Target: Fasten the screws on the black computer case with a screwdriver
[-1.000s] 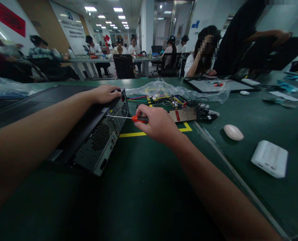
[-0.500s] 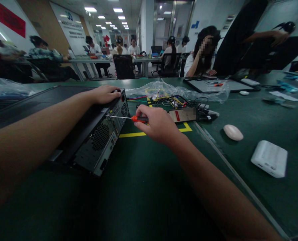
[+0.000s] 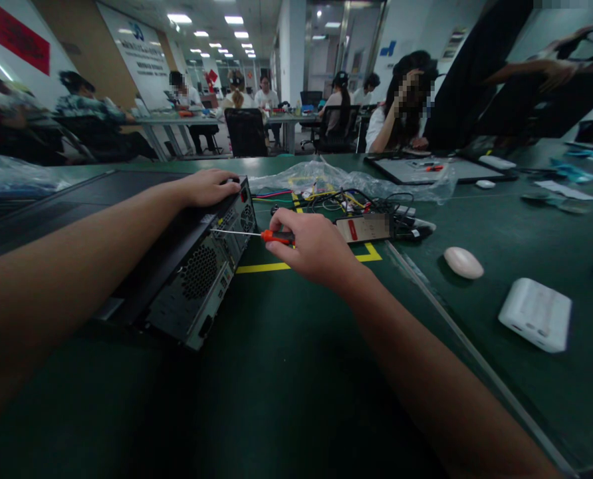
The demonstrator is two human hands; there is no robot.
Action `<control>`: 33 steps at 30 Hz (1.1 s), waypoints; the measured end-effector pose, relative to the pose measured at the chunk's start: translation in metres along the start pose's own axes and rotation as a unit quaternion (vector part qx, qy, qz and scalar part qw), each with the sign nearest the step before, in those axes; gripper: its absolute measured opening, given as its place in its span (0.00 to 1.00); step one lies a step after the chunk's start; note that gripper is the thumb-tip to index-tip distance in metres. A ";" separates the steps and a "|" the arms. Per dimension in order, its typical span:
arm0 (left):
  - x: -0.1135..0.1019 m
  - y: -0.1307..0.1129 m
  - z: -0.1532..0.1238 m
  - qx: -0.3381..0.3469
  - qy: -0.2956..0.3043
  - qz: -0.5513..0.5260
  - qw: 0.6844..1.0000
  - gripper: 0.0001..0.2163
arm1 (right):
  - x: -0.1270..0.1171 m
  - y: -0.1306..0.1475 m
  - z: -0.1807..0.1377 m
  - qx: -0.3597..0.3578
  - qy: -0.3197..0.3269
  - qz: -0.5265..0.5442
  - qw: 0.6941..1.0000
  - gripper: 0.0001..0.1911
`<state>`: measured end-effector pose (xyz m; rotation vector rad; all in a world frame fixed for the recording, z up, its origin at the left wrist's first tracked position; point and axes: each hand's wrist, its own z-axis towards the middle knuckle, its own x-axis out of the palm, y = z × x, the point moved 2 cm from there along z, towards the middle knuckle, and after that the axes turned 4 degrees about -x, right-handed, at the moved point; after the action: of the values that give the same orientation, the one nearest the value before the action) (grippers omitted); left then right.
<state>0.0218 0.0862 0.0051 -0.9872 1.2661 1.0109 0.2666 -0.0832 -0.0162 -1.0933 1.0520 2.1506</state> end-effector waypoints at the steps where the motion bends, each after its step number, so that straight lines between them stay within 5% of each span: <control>1: 0.000 0.000 0.000 -0.001 0.001 0.000 1.000 0.35 | 0.000 0.000 0.000 0.002 0.001 0.001 1.000 0.12; 23: 0.003 0.004 0.004 -0.002 0.000 0.010 1.000 0.34 | -0.003 0.003 0.002 0.001 0.011 0.000 1.000 0.19; 33: 0.002 0.000 0.002 0.004 -0.003 0.019 1.000 0.35 | 0.000 -0.001 -0.001 0.000 -0.005 -0.008 1.000 0.14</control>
<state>0.0224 0.0884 0.0029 -0.9563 1.2873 1.0380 0.2676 -0.0837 -0.0175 -1.0862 1.0354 2.1409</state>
